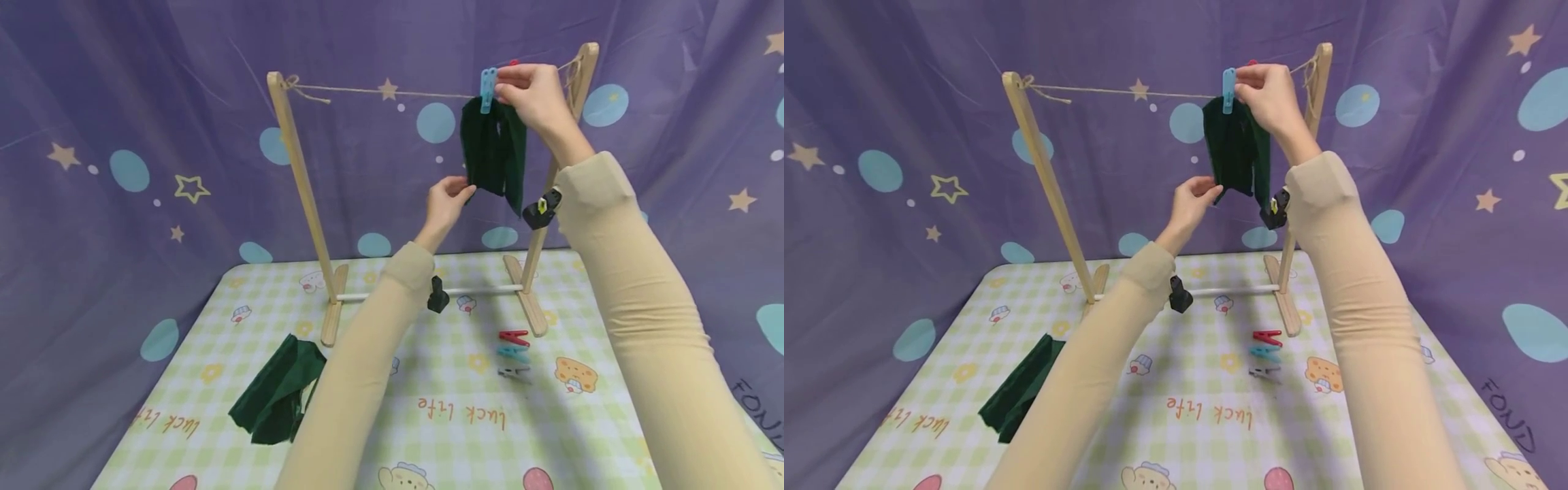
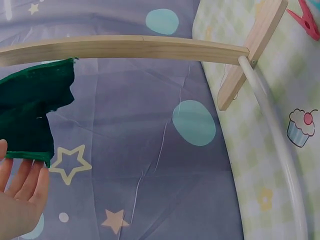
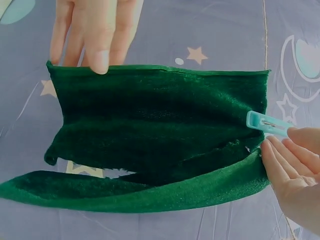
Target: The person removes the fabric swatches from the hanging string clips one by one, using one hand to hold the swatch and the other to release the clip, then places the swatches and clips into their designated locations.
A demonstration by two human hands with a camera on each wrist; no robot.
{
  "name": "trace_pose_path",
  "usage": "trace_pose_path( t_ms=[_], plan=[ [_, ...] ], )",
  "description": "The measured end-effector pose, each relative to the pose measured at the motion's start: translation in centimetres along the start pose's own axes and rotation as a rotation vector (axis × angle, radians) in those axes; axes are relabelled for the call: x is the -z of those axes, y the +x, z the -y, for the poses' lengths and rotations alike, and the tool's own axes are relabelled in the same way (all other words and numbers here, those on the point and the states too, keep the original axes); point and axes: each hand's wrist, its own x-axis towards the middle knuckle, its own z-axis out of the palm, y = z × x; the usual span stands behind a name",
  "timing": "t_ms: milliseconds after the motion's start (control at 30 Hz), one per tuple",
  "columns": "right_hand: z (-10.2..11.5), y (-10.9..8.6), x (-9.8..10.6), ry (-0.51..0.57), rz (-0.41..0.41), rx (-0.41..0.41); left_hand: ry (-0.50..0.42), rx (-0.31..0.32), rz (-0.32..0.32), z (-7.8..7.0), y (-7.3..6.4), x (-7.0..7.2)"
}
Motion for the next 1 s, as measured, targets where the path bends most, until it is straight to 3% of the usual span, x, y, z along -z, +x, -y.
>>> trace_pose_path(
  t_ms=[200,300,467,633,1000],
  plan=[
    [0.3,0.2,-0.38,-0.047,-0.001,-0.007,-0.02,0.027,-0.036,0.22,-0.14,-0.23],
    [0.38,0.28,-0.44,-0.092,-0.009,-0.018,-0.078,0.025,-0.034,0.48,-0.26,-0.38],
    [0.46,0.4,-0.45,-0.108,-0.022,-0.024,-0.144,0.013,0.022,0.85,-0.37,-0.34],
    [0.52,0.38,-0.38,-0.018,-0.023,-0.029,-0.098,0.02,0.082,0.83,-0.39,-0.34],
    [0.82,-0.13,-0.1,0.087,0.012,-0.035,-0.017,0.009,-0.059,0.77,-0.01,-0.65]
  ],
)
